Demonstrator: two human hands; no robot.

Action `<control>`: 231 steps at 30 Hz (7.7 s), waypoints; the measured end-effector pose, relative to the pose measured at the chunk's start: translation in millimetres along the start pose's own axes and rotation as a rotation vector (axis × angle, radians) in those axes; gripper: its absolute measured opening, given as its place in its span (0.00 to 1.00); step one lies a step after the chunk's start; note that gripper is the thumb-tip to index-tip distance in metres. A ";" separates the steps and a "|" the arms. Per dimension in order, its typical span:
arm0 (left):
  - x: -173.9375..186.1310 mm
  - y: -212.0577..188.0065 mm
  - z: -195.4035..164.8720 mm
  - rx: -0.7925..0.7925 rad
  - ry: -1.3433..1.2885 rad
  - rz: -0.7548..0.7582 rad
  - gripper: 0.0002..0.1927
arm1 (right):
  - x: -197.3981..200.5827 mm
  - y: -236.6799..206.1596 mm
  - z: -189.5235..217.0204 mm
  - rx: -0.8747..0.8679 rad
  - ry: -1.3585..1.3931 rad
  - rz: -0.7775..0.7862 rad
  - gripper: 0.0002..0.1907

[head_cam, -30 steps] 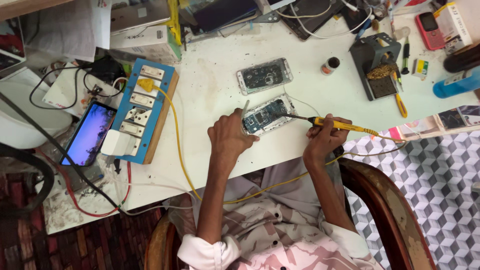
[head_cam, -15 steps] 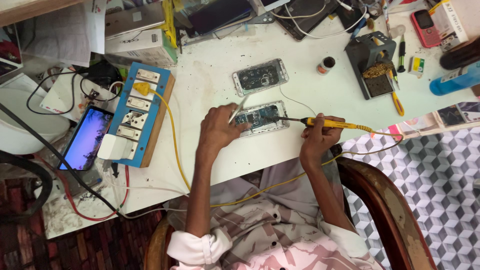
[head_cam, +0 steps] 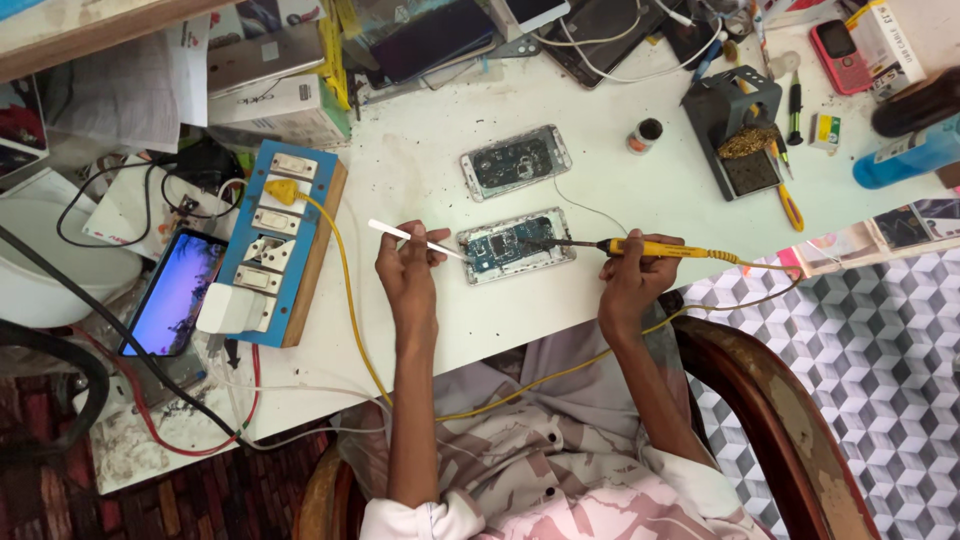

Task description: The person sits at a repair workbench and solders components on a disassembled smartphone motherboard, holding the board steady with a probe in one hand while applying a soldering iron with the other. A second disassembled phone lies nearby and a phone plays a video beside the work area.

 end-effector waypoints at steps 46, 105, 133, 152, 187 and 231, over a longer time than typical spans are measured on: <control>-30.5 0.0 21.4 0.032 -0.099 -0.147 0.08 | -4.0 1.1 2.8 -0.069 0.041 0.026 0.08; -30.2 14.6 9.2 0.119 0.242 -0.110 0.09 | 2.7 9.7 -8.2 -0.010 0.088 -0.040 0.13; -11.3 19.3 5.1 0.038 0.492 -0.133 0.08 | -8.4 1.5 8.7 -0.042 -0.226 -0.096 0.12; 2.6 29.3 17.5 0.042 0.486 -0.151 0.10 | -4.9 -1.3 1.1 -0.003 -0.290 -0.132 0.12; 4.6 30.0 25.7 0.233 0.064 -0.058 0.06 | -13.9 -6.3 9.6 -0.038 -0.200 -0.005 0.12; -9.7 7.5 1.9 0.188 0.096 -0.121 0.04 | -7.4 -3.0 7.6 0.023 -0.119 0.132 0.11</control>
Point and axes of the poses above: each hand's wrist, its own y-axis towards the middle knuckle, its own x-axis out of the back of the hand, z = x × y, the point moved 4 cm from there along y, towards the middle knuckle, and after that the axes turned 8 degrees about y, right-handed, at the moved point
